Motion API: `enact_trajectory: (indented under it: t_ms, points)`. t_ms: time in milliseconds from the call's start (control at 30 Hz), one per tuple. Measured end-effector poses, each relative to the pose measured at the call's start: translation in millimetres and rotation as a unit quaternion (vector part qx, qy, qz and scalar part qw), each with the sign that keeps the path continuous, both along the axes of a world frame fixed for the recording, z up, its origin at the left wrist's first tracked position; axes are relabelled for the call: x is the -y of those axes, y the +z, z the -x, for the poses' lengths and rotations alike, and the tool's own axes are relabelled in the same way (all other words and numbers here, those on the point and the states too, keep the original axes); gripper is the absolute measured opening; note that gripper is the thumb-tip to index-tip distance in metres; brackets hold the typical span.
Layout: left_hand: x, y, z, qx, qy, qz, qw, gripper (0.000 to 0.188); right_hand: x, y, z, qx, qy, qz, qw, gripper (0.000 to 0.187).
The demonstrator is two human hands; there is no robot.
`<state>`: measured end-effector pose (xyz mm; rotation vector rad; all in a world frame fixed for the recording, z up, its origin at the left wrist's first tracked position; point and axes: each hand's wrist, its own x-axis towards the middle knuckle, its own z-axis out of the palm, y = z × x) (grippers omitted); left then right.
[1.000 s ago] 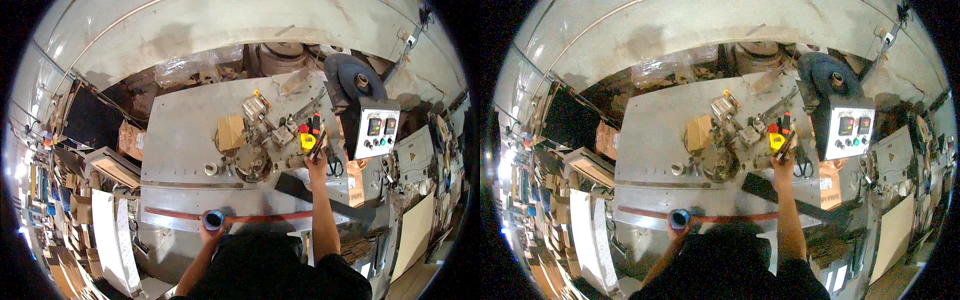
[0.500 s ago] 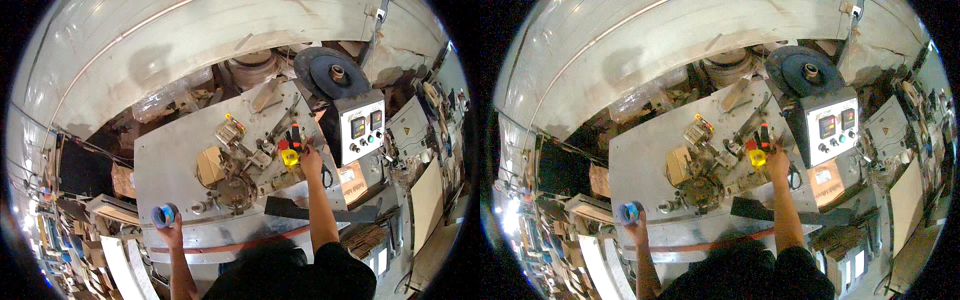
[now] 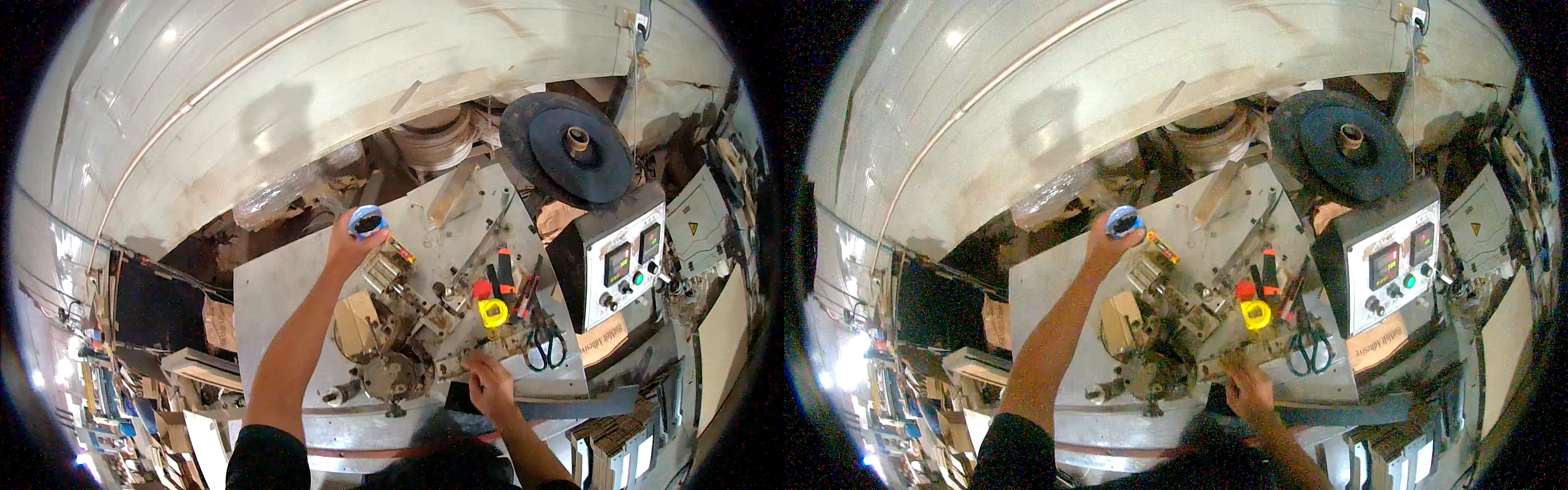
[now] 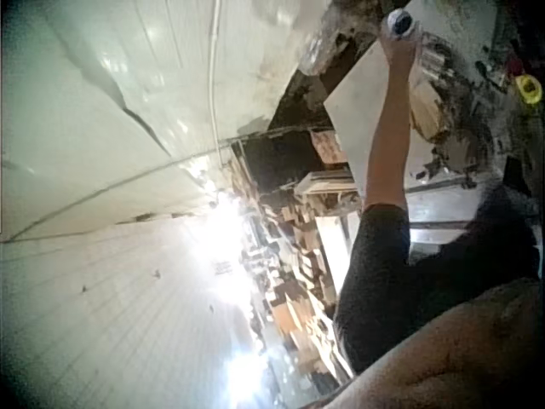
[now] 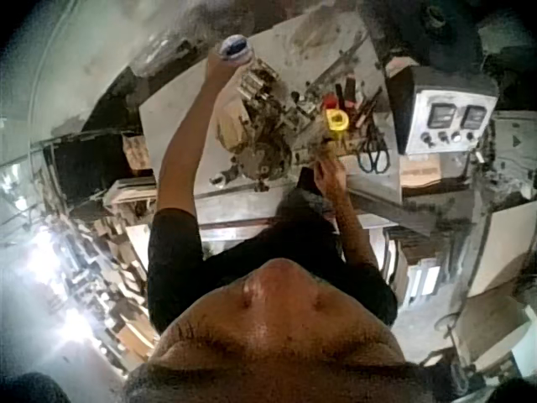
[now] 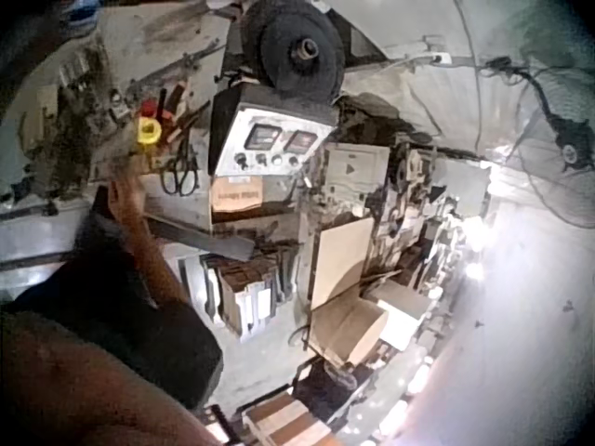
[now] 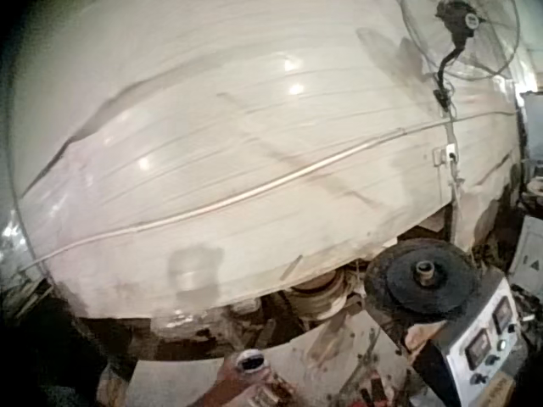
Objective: The person applies a dark substance from a small container onto a metal workbench using a brush. They then position a long, dark rectangular piece onto the treated area and press it down to secure it.
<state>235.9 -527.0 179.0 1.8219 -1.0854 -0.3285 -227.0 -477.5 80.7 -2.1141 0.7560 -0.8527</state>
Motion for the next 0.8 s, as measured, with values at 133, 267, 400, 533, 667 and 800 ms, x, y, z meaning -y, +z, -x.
enact_trajectory:
  t_ms: [133, 267, 400, 533, 667, 800]
  points:
    - [70.9, -33.0, -27.5, -0.009, 0.018, -0.051, 0.998, 0.067, -6.3, 17.9, 2.3, -0.011, 0.022, -0.055, 0.998, 0.031]
    - [133.4, -70.5, -23.1, 0.013, 0.064, -0.069, 0.995, 0.07, -7.0, -0.8, 5.0, 0.012, -0.044, -0.059, 0.997, 0.029]
    - [176.3, -100.4, -40.0, 0.065, 0.107, -0.074, 0.989, 0.074, -3.5, -25.3, 9.5, 0.047, -0.034, -0.037, 0.998, 0.038]
    - [209.9, -127.5, -20.5, 0.066, 0.054, -0.09, 0.992, 0.073, 4.1, -17.2, 9.6, 0.016, -0.043, -0.084, 0.995, 0.033]
    - [214.9, -137.2, 0.9, 0.043, -0.007, -0.135, 0.99, 0.078, 8.0, -15.0, 4.1, 0.019, -0.043, -0.07, 0.996, 0.034]
    - [211.7, -129.7, 12.5, 0.055, -0.032, -0.163, 0.985, 0.103, 10.6, -8.0, -2.3, 0.038, -0.043, -0.087, 0.995, 0.036]
